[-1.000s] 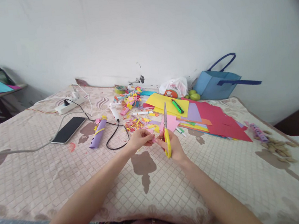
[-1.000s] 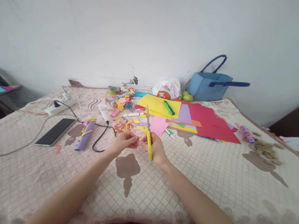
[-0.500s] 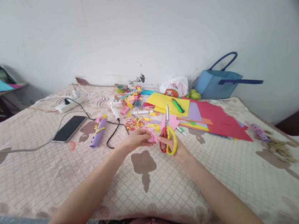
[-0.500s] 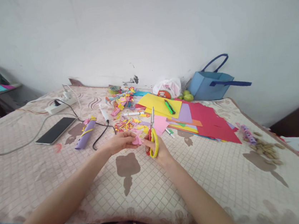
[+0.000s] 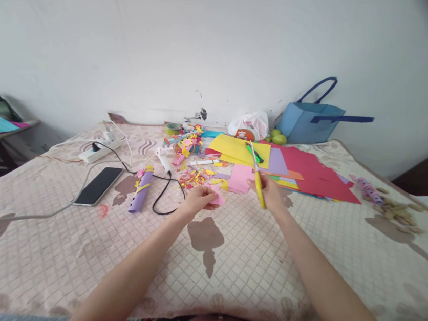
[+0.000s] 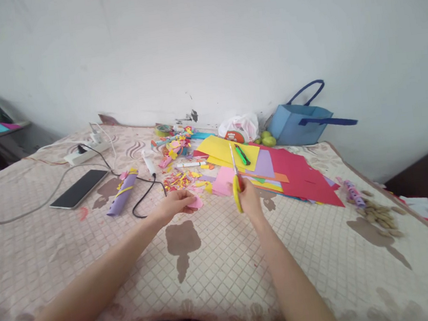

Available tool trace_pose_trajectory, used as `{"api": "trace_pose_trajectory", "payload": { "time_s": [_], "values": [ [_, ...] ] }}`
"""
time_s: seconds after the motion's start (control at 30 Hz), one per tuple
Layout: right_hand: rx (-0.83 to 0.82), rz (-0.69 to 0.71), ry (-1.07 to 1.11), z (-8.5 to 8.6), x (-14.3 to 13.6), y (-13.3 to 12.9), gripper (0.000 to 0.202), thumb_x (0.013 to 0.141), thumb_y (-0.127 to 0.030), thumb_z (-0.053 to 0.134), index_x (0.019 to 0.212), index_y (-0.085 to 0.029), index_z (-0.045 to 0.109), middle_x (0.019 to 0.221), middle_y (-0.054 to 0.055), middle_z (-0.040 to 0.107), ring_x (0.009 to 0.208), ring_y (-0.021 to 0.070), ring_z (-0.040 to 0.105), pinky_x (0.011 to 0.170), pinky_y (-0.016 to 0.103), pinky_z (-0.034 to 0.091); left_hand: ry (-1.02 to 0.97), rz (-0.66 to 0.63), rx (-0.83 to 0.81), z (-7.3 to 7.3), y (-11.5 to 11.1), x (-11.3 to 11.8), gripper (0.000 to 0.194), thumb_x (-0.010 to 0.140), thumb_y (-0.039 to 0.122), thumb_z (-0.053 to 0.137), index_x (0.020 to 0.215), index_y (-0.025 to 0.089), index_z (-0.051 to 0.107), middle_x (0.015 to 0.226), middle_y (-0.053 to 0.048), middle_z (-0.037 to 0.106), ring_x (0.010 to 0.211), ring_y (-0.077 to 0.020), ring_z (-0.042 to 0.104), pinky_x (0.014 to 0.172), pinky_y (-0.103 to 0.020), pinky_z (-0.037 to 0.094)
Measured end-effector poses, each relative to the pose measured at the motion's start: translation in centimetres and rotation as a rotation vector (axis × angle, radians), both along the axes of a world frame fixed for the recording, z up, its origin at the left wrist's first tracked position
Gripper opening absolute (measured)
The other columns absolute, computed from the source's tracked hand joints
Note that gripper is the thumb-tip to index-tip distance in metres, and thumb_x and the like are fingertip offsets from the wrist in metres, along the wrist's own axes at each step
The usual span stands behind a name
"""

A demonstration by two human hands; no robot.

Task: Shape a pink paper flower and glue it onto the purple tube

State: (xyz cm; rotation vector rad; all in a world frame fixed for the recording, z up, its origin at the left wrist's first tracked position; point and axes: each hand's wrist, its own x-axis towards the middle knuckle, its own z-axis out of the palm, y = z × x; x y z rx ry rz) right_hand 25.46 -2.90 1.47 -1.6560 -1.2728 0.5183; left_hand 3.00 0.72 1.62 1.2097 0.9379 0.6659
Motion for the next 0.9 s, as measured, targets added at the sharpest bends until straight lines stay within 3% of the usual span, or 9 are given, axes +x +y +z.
{"api": "trace_pose_trajectory", "payload": {
  "time_s": [0.1,0.27,0.4,0.53,0.57,0.63,0.73,0.8,0.9],
  "values": [
    [-0.189,-0.290,-0.516,0.2,4.3,0.2,0.043,0.070,-0.049,0.055,0.099,-0.018,0.059,0.085,0.010,0.065,0.080,0.0248,0.060,0.064,0.032,0.043,0.014,-0.007,0.001,0.1,-0.1,0.1,0.021,0.066,0.027,0.067,0.065,0.010,0.054,0.060,-0.002,0.060,0.054,-0.0099,0.060,0.052,-0.020,0.047],
    [-0.362,-0.326,-0.788,-1.6,8.4,0.1,0.052,0.070,-0.051,0.053,0.108,-0.014,0.057,0.095,0.016,0.063,0.087,0.0277,0.060,0.068,0.034,0.043,0.040,0.003,-0.006,0.0,-0.2,0.1,0.020,0.067,0.026,0.066,0.065,0.010,0.055,0.057,-0.001,0.059,0.052,-0.0089,0.059,0.051,-0.019,0.047],
    [-0.270,-0.279,-0.838,-2.4,9.5,0.1,0.044,0.069,-0.046,0.057,0.095,-0.012,0.062,0.089,0.016,0.061,0.090,0.0282,0.057,0.073,0.035,0.043,0.050,0.018,-0.014,-0.1,-0.2,0.1,0.021,0.066,0.027,0.067,0.065,0.010,0.055,0.059,-0.002,0.060,0.053,-0.0095,0.060,0.051,-0.019,0.047],
    [0.008,-0.310,-0.786,-1.1,7.3,0.2,0.027,0.073,-0.036,0.056,0.085,-0.013,0.061,0.086,0.014,0.059,0.089,0.0266,0.055,0.077,0.038,0.043,0.048,0.024,0.000,-0.5,-0.2,0.2,0.022,0.065,0.028,0.068,0.065,0.011,0.055,0.059,-0.003,0.060,0.054,-0.0099,0.060,0.050,-0.019,0.047],
    [0.097,-0.236,-0.736,-0.7,6.0,0.1,0.023,0.074,-0.033,0.054,0.087,-0.014,0.059,0.087,0.013,0.058,0.086,0.0245,0.055,0.077,0.038,0.044,0.048,0.028,0.000,-0.6,-0.2,0.2,0.023,0.064,0.029,0.068,0.065,0.011,0.055,0.060,-0.003,0.060,0.054,-0.0102,0.060,0.050,-0.019,0.047],
    [0.225,0.054,-0.572,-0.1,2.9,-0.3,0.018,0.077,-0.026,0.051,0.092,-0.016,0.056,0.091,0.009,0.058,0.075,0.0182,0.057,0.071,0.034,0.047,0.045,0.036,-0.008,-0.7,-0.2,0.3,0.024,0.064,0.030,0.069,0.065,0.011,0.054,0.060,-0.003,0.061,0.055,-0.0105,0.060,0.050,-0.019,0.047],
    [0.289,0.487,-0.440,-0.1,-2.1,-1.2,0.028,0.076,-0.016,0.052,0.104,-0.020,0.051,0.101,0.007,0.054,0.080,0.0162,0.056,0.073,0.033,0.048,0.029,0.037,-0.034,-0.8,-0.2,0.3,0.025,0.063,0.031,0.069,0.065,0.011,0.054,0.061,-0.003,0.061,0.054,-0.0099,0.060,0.051,-0.020,0.047],
    [0.324,0.642,-0.406,-0.5,-4.3,-1.7,0.034,0.076,-0.012,0.051,0.109,-0.022,0.048,0.107,0.008,0.050,0.092,0.0179,0.054,0.079,0.035,0.048,0.014,0.034,-0.051,-0.8,-0.3,0.3,0.026,0.063,0.032,0.070,0.066,0.012,0.054,0.061,-0.002,0.061,0.053,-0.0095,0.059,0.051,-0.020,0.047],
    [0.342,0.736,-0.411,-0.7,-5.4,-2.2,0.033,0.077,-0.011,0.052,0.107,-0.023,0.049,0.109,0.008,0.049,0.107,0.0202,0.047,0.091,0.039,0.043,-0.007,0.014,-0.073,-0.7,-0.4,0.3,0.027,0.062,0.033,0.070,0.068,0.011,0.055,0.059,-0.002,0.060,0.053,-0.0090,0.059,0.052,-0.019,0.047]
  ]
}}
